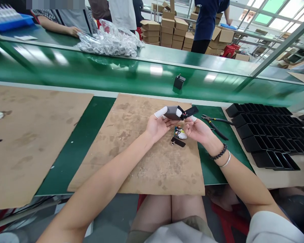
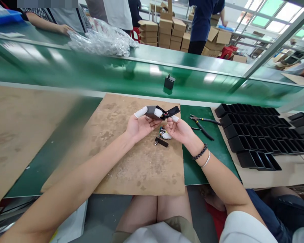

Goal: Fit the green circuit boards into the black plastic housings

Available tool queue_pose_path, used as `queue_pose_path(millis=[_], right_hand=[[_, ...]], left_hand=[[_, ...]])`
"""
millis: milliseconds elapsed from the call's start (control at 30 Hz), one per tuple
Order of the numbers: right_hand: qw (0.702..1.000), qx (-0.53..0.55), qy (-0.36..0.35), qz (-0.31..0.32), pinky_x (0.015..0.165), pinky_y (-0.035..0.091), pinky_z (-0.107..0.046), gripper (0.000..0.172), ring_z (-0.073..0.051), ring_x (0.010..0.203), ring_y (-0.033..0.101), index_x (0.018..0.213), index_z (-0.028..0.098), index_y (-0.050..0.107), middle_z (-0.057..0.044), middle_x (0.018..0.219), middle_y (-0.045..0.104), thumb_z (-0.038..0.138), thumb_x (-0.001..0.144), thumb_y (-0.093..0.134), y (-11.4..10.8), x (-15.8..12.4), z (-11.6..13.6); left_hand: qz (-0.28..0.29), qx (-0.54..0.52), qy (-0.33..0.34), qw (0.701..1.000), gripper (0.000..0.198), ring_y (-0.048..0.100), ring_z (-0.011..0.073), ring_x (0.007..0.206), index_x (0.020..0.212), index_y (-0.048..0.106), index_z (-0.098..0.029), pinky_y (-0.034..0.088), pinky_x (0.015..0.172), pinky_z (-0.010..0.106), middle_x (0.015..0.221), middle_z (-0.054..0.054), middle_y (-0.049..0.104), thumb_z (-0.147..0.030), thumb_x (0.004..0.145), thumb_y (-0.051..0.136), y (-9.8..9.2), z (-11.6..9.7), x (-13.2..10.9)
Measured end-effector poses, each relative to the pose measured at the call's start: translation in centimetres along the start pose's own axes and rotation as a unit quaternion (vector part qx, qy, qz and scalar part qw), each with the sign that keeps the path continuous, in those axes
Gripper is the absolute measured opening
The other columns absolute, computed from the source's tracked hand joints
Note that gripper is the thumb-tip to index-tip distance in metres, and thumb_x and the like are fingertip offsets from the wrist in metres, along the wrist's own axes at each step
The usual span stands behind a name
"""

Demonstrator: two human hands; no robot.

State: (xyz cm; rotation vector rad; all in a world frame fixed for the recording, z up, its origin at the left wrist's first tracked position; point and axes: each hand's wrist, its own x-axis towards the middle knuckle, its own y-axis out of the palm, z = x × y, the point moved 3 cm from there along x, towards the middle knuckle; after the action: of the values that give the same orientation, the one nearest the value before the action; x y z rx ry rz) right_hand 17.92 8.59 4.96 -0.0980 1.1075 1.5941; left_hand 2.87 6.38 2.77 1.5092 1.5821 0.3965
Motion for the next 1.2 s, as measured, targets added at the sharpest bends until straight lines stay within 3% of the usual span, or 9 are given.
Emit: queue_pose_path(millis=[167, 300, 500, 667, 767, 833, 900, 1067, 1200], right_hand=[[1.0, 0.01, 0.007, 0.0, 0.062, 0.063, -0.018, 0.034, -0.01, 0.057, 0.072, 0.089, 0.017, 0.062, -0.001, 0.065, 0.072, 0.015, 0.109, 0.034, -0.3, -0.2, 0.0], [0.982, -0.146, -0.113, 0.049, 0.063, 0.065, -0.026, 0.01, -0.016, 0.069, 0.075, 0.095, 0.02, 0.064, -0.004, 0.084, 0.078, 0.025, 0.1, 0.058, -0.1, -0.8, -0.1], [0.921, -0.287, -0.263, 0.011, 0.05, 0.062, -0.032, 0.035, -0.021, 0.065, 0.072, 0.093, 0.022, 0.062, -0.003, 0.088, 0.075, 0.043, 0.076, 0.085, -1.3, 0.5, 0.2], [0.763, -0.537, -0.334, -0.132, 0.062, 0.064, -0.042, 0.032, -0.026, 0.069, 0.072, 0.107, 0.016, 0.068, -0.011, 0.095, 0.076, 0.039, 0.085, 0.073, -0.2, 4.8, 6.0], [0.701, -0.585, -0.362, -0.186, 0.096, 0.058, -0.053, 0.047, -0.034, 0.109, 0.071, 0.137, 0.015, 0.062, -0.018, 0.123, 0.072, 0.024, 0.091, 0.064, 2.0, 7.9, 10.7], [0.6, -0.684, -0.336, -0.245, 0.109, 0.048, -0.056, 0.06, -0.038, 0.128, 0.063, 0.155, 0.015, 0.047, -0.022, 0.136, 0.066, 0.018, 0.096, 0.055, 3.3, 10.0, 12.8], [0.551, -0.734, -0.303, -0.257, 0.113, 0.043, -0.057, 0.065, -0.04, 0.133, 0.058, 0.16, 0.01, 0.039, -0.027, 0.14, 0.062, 0.015, 0.097, 0.053, 4.2, 11.9, 13.7], [0.521, -0.782, -0.251, -0.232, 0.115, 0.043, -0.054, 0.08, -0.042, 0.136, 0.056, 0.161, 0.003, 0.035, -0.031, 0.146, 0.057, 0.015, 0.089, 0.068, 5.5, 14.4, 13.0], [0.512, -0.785, -0.248, -0.245, 0.112, 0.044, -0.057, 0.092, -0.044, 0.134, 0.057, 0.165, 0.0, 0.019, -0.034, 0.147, 0.054, 0.023, 0.091, 0.069, 5.6, 12.3, 12.6]], left_hand=[[0.022, -0.028, 0.029, 0.999, 0.027, 0.073, 0.0289, 0.119, 0.097, 0.07, -0.012, 0.051, 0.114, 0.04, 0.104, 0.015, 0.078, -0.034, 0.083, 0.064, -0.7, 0.1, 0.7], [0.07, 0.04, 0.094, 0.992, 0.037, 0.067, 0.0288, 0.13, 0.103, 0.068, -0.017, 0.047, 0.118, 0.041, 0.123, 0.012, 0.075, -0.027, 0.069, 0.076, -1.3, -0.1, 1.6], [0.143, 0.272, 0.212, 0.928, 0.077, 0.062, 0.0325, 0.134, 0.117, 0.06, -0.019, 0.046, 0.119, 0.048, 0.137, 0.013, 0.067, -0.014, 0.046, 0.09, -1.3, 0.1, 2.8], [0.107, 0.368, 0.239, 0.892, 0.079, 0.064, 0.0316, 0.128, 0.134, 0.053, -0.015, 0.045, 0.118, 0.05, 0.136, 0.018, 0.064, -0.017, 0.061, 0.082, -2.1, 0.8, 3.9], [0.096, 0.383, 0.237, 0.888, 0.072, 0.067, 0.0286, 0.122, 0.137, 0.052, -0.013, 0.046, 0.117, 0.05, 0.134, 0.019, 0.065, -0.014, 0.069, 0.075, -2.4, 1.0, 4.3], [0.092, 0.397, 0.237, 0.882, 0.066, 0.067, 0.028, 0.12, 0.134, 0.056, -0.012, 0.047, 0.116, 0.05, 0.131, 0.019, 0.066, -0.012, 0.07, 0.073, -2.5, 1.0, 4.4], [0.089, 0.404, 0.24, 0.878, 0.06, 0.067, 0.0277, 0.118, 0.129, 0.06, -0.012, 0.047, 0.115, 0.05, 0.128, 0.018, 0.068, -0.011, 0.07, 0.073, -2.5, 1.0, 4.5], [0.093, 0.394, 0.248, 0.88, 0.049, 0.068, 0.0259, 0.112, 0.119, 0.068, -0.015, 0.051, 0.112, 0.048, 0.118, 0.014, 0.072, -0.009, 0.07, 0.072, -2.6, 0.9, 4.8], [0.091, 0.38, 0.251, 0.886, 0.042, 0.07, 0.023, 0.105, 0.114, 0.07, -0.015, 0.053, 0.108, 0.045, 0.112, 0.012, 0.073, -0.01, 0.073, 0.071, -2.6, 1.0, 5.0]])
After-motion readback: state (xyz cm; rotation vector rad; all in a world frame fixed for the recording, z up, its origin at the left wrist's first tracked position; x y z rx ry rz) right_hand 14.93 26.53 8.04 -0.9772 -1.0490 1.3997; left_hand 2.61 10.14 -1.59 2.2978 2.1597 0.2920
